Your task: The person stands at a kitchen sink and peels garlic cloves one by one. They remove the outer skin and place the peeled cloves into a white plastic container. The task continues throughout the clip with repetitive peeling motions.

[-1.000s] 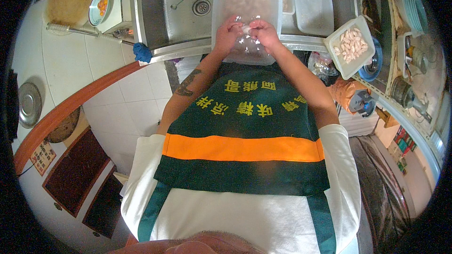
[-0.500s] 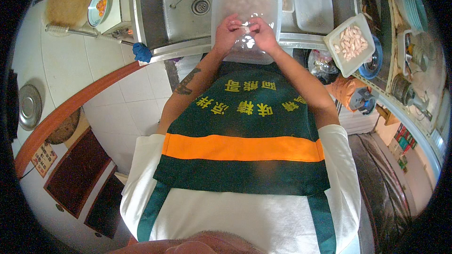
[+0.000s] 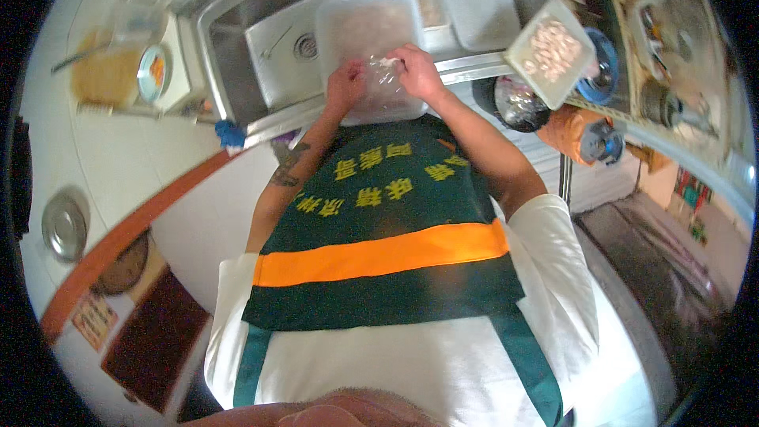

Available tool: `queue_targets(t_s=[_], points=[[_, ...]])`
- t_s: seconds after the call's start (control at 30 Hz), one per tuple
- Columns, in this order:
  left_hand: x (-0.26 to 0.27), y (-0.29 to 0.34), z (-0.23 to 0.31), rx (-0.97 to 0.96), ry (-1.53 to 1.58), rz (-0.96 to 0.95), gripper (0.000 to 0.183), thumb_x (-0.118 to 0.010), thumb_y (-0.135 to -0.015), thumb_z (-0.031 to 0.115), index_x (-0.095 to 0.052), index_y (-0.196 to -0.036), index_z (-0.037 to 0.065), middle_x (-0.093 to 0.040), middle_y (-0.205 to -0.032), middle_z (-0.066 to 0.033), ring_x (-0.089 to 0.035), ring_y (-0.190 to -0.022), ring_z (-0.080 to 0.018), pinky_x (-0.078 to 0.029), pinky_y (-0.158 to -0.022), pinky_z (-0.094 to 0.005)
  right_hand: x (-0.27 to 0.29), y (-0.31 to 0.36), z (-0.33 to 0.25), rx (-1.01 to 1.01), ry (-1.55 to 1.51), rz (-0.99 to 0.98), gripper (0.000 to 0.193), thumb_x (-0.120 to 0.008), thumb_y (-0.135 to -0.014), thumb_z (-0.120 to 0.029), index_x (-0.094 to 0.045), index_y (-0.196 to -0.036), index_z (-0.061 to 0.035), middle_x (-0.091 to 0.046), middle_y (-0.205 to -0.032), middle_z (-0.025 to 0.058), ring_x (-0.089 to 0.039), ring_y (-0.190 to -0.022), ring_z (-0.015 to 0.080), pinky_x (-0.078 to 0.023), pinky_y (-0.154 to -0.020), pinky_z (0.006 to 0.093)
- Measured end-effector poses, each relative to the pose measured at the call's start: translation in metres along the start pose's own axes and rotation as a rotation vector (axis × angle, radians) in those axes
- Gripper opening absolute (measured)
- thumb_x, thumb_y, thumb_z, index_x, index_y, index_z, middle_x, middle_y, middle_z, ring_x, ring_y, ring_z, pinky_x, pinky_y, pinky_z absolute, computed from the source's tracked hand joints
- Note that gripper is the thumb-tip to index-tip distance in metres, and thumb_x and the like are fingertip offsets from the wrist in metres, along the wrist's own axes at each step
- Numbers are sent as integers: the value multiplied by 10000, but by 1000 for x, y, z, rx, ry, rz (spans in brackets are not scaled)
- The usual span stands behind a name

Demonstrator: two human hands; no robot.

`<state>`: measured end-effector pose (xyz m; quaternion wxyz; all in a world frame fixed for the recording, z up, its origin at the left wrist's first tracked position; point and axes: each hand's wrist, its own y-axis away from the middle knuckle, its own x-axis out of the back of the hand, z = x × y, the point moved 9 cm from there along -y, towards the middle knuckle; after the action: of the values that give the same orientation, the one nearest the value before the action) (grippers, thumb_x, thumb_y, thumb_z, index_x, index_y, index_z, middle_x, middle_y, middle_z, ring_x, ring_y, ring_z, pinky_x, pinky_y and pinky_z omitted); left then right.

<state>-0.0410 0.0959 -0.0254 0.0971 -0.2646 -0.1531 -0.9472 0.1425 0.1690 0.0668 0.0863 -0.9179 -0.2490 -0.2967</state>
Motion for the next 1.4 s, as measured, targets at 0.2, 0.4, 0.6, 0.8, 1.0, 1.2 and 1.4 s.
queue_targets(t_s=[0.2,0.4,0.6,0.8,1.0,1.2,1.4], points=[[-9,-11,32,-251,-320,-153,392,-628,-785,107,-655,-1175,111,-601,-1199,-159,-572,-1121,-341,-466,-965,-419,164,54,52,-322,144,582,213,-617,-857,-83,-693,-1054,-55,-626,-1033,175,-625,-916,324,-509,-842,399],[-38,-24,26,-343,-512,-306,369,-597,-768,45,-672,-1126,94,-584,-1236,-168,-551,-1152,-345,-458,-971,-445,169,66,26,-261,249,577,335,-624,-879,-92,-609,-1213,-74,-547,-1132,151,-626,-872,241,-540,-758,355],[-57,-30,7,-281,-574,-461,245,-601,-777,79,-715,-994,91,-681,-982,-189,-647,-943,-374,-502,-871,-489,2,27,22,-348,-239,194,249,-661,-796,-156,-695,-1023,-60,-650,-959,179,-634,-819,311,-528,-758,392],[-45,-9,24,-310,-516,-428,231,-608,-828,175,-666,-1035,90,-667,-996,-203,-633,-935,-408,-509,-820,-489,-96,16,62,-431,-210,-152,227,-656,-797,-164,-691,-992,-53,-702,-917,166,-664,-885,331,-524,-787,416],[-20,-8,6,69,-89,-269,254,-618,-844,133,-695,-1082,88,-707,-1002,-164,-686,-939,-302,-533,-827,-390,-95,4,81,-374,-190,44,175,-613,-908,-147,-661,-1007,-11,-700,-843,110,-661,-782,201,-523,-720,349],[7,2,33,-93,128,-110,372,-657,-836,71,-613,-1203,35,-708,-1009,-131,-680,-915,-207,-538,-798,-339,-92,3,62,-512,-815,-261,127,-594,-959,-110,-656,-1012,-13,-657,-843,42,-609,-705,120,-514,-617,274],[2,5,29,75,409,-201,305,-682,-876,178,-642,-1132,17,-699,-993,-93,-651,-901,-151,-522,-796,-312,-89,-1,49,-720,-875,-294,106,-570,-982,-105,-636,-1035,-41,-623,-841,27,-571,-705,100,-500,-644,231]])
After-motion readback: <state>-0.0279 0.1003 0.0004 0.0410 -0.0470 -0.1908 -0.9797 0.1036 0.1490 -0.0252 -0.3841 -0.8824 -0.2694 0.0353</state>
